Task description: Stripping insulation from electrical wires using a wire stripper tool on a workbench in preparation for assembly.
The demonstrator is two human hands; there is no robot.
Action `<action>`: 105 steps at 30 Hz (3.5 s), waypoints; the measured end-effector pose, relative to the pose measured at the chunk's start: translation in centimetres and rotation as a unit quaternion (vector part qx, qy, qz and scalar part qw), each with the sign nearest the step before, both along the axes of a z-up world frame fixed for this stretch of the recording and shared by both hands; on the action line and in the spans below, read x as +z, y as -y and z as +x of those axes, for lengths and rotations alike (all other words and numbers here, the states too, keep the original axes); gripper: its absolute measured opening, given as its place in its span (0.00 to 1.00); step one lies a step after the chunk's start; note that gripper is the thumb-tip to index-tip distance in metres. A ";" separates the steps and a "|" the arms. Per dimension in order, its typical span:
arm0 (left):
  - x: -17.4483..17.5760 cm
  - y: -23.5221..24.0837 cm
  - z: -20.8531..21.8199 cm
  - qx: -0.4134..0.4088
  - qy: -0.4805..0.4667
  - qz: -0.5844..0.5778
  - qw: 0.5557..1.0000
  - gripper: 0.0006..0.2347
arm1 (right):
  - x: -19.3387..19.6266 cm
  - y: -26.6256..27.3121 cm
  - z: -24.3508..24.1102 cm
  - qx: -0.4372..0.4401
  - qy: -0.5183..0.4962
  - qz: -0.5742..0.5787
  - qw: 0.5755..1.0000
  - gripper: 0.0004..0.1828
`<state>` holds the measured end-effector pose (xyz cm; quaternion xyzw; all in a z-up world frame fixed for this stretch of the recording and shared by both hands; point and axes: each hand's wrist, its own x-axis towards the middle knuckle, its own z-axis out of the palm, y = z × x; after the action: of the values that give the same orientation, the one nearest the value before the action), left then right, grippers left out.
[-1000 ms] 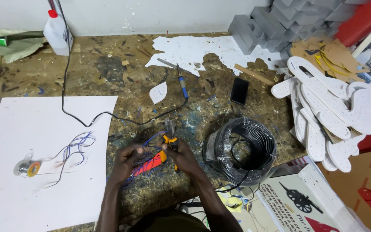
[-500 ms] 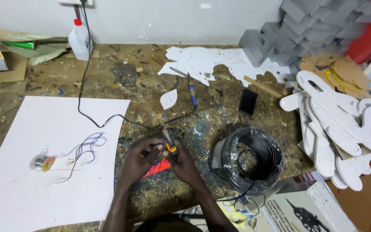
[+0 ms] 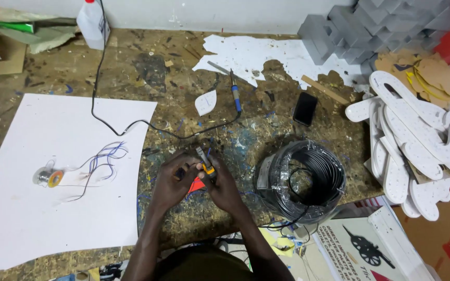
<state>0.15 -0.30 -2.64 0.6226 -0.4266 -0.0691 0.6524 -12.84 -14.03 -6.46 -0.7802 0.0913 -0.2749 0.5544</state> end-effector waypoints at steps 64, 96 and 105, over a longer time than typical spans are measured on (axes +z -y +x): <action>-1.5 6.6 -1.3 0.172 -0.234 -0.177 0.941 0.11 | -3.6 -5.5 5.1 -0.153 0.044 0.222 0.962 0.14; -8.8 4.4 1.4 -0.014 -0.456 -0.314 0.833 0.10 | -4.0 2.7 -2.9 -0.071 -0.130 -0.186 0.971 0.41; -9.6 4.6 1.7 0.010 -0.425 -0.273 0.863 0.10 | -7.1 2.1 -3.5 -0.075 -0.135 -0.003 0.988 0.36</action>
<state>1.88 -4.86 -12.27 0.3339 -0.1033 -0.2011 0.9151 -16.32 -16.17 -13.51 -0.8026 0.2224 -0.2083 0.5129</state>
